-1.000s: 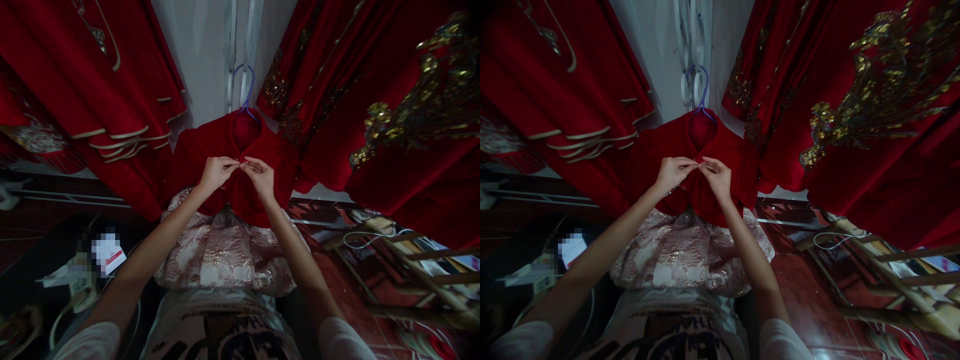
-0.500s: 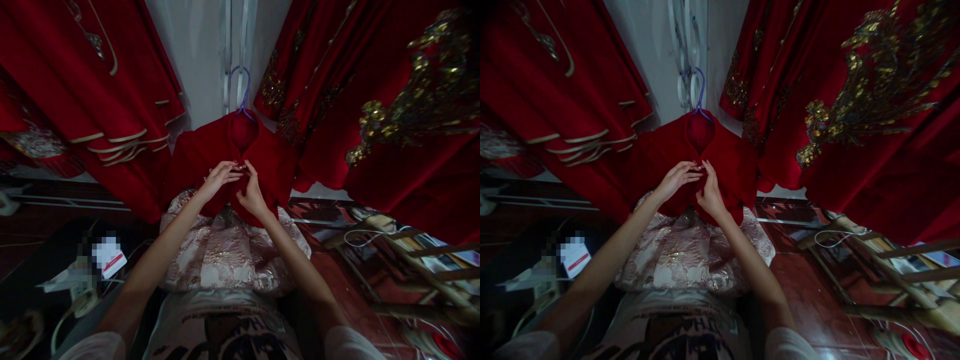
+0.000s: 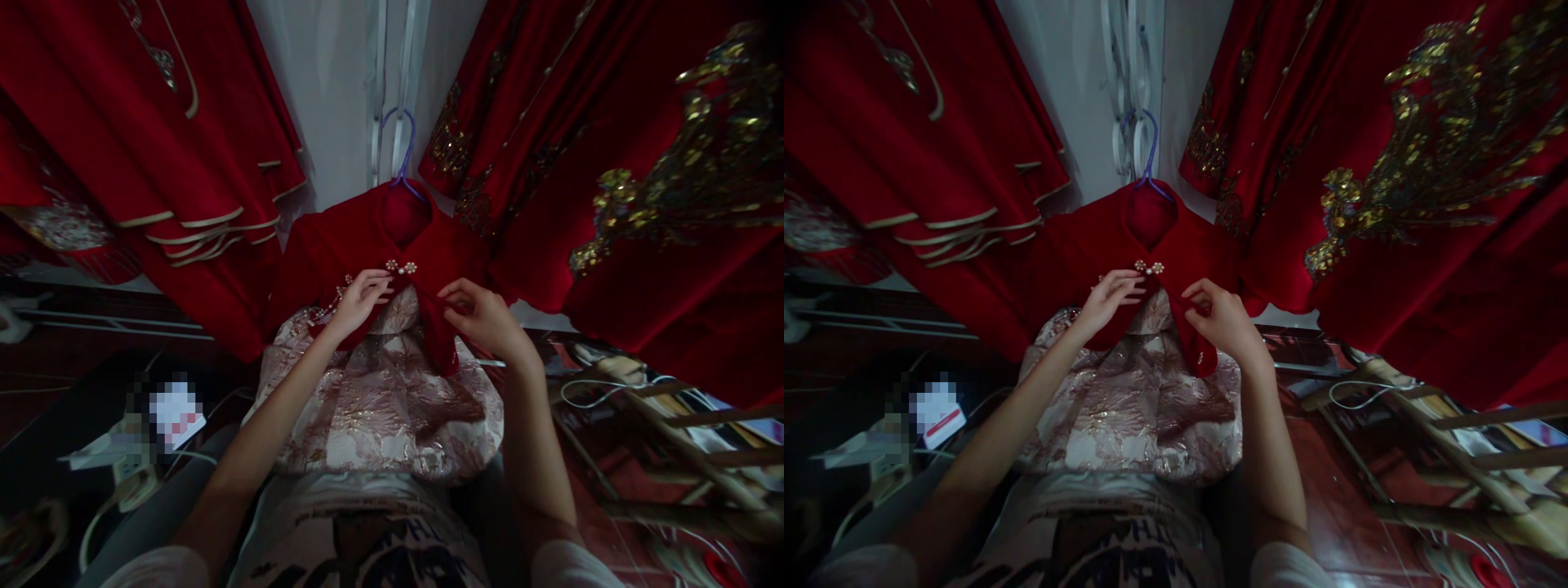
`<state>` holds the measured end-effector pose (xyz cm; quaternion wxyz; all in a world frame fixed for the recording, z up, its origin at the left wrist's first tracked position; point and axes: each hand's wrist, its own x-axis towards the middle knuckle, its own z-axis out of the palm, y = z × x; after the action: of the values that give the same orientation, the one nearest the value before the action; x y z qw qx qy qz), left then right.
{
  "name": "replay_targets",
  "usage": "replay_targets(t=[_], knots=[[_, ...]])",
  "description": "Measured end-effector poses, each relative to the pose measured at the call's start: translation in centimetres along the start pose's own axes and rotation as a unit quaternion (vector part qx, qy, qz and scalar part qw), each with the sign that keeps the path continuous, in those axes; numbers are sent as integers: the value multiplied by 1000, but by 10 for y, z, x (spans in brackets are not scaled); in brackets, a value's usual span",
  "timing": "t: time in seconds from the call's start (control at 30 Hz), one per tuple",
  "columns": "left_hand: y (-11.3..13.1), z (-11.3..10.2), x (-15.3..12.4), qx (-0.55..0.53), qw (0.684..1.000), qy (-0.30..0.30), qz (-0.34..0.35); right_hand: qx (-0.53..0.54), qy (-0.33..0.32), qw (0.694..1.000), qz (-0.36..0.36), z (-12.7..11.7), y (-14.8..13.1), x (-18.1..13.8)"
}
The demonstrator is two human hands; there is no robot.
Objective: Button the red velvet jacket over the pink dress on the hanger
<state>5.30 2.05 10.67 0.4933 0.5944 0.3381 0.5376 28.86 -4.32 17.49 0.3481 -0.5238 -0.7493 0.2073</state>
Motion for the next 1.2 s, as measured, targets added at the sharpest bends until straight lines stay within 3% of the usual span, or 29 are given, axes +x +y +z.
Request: replay_targets(t=[0.13, 0.2, 0.37, 0.53, 0.63, 0.77, 0.83, 0.93, 1.07, 1.2], knots=[[-11, -29, -7, 158, 972, 147, 92, -51, 2, 999, 15, -1, -6, -7], [-19, -44, -9, 221, 950, 192, 104, -23, -33, 999, -2, 4, -7, -7], [-31, -55, -7, 286, 935, 188, 97, 133, -161, 977, -38, 18, -15, -5], [-33, -52, -4, 261, 939, 202, 101, 247, -210, 946, -3, 24, -21, -1], [-29, -55, -6, 192, 960, 191, 74, 264, -182, 947, 3, 40, -15, 9], [-22, -60, -7, 80, 986, 145, 22, 260, -81, 962, -6, 83, -7, 36], [-20, -59, -6, 46, 990, 136, 2, 232, -16, 973, -9, 106, -8, 53], [-19, -57, -5, 14, 988, 154, -20, 192, 11, 981, -27, 130, -12, 74], [-19, -54, -6, -9, 983, 180, -37, 147, 19, 988, -43, 141, -16, 84], [-20, -57, -8, -15, 986, 164, -36, 119, 40, 991, -45, 140, -17, 81]])
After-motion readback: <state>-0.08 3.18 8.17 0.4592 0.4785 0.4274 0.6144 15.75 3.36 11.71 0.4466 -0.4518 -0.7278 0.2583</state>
